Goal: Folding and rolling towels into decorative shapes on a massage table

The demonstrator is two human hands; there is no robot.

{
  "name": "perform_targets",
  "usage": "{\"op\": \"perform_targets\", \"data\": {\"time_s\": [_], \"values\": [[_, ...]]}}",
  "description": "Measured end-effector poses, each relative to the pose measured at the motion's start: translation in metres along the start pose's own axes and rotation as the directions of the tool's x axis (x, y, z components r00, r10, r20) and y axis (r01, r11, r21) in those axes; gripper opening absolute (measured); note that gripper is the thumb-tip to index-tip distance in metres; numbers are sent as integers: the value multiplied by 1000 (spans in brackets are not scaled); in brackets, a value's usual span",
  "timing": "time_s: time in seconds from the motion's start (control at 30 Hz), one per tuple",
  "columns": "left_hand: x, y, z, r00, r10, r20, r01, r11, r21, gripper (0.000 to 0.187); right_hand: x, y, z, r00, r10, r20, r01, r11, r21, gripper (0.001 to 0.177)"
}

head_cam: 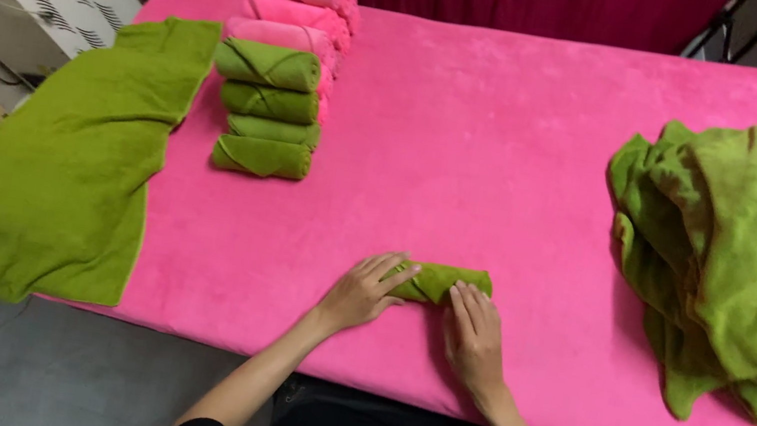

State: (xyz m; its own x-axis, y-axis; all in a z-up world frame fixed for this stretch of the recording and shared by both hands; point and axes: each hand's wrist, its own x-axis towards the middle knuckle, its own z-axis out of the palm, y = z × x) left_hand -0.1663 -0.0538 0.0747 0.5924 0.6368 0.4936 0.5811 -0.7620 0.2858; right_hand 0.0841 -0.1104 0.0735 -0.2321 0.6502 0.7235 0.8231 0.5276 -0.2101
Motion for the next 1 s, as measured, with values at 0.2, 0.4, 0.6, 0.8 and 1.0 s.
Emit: {"op": "perform_targets", "data": {"time_s": [0.2,0.4,0.6,0.8,1.0], "values": [[13,-22,9,993,-112,-32,114,992,48,70,24,13,17,1000,-16,-22,15,999,-31,47],[18,-13,49,935,50,-351,81,934,347,33,36,-3,35,996,-84,-1,84,996,-14,57],[29,0,41,926,-11,-377,165,911,379,48,30,11,45,996,22,-81,-31,993,-111,56],[45,-16,38,953,-161,-257,212,960,184,62,47,12,52,998,51,-44,-56,989,-134,54],[67,-61,39,885,-421,-198,327,865,-380,52,74,30,76,1000,21,-13,-23,982,-185,54]]}}
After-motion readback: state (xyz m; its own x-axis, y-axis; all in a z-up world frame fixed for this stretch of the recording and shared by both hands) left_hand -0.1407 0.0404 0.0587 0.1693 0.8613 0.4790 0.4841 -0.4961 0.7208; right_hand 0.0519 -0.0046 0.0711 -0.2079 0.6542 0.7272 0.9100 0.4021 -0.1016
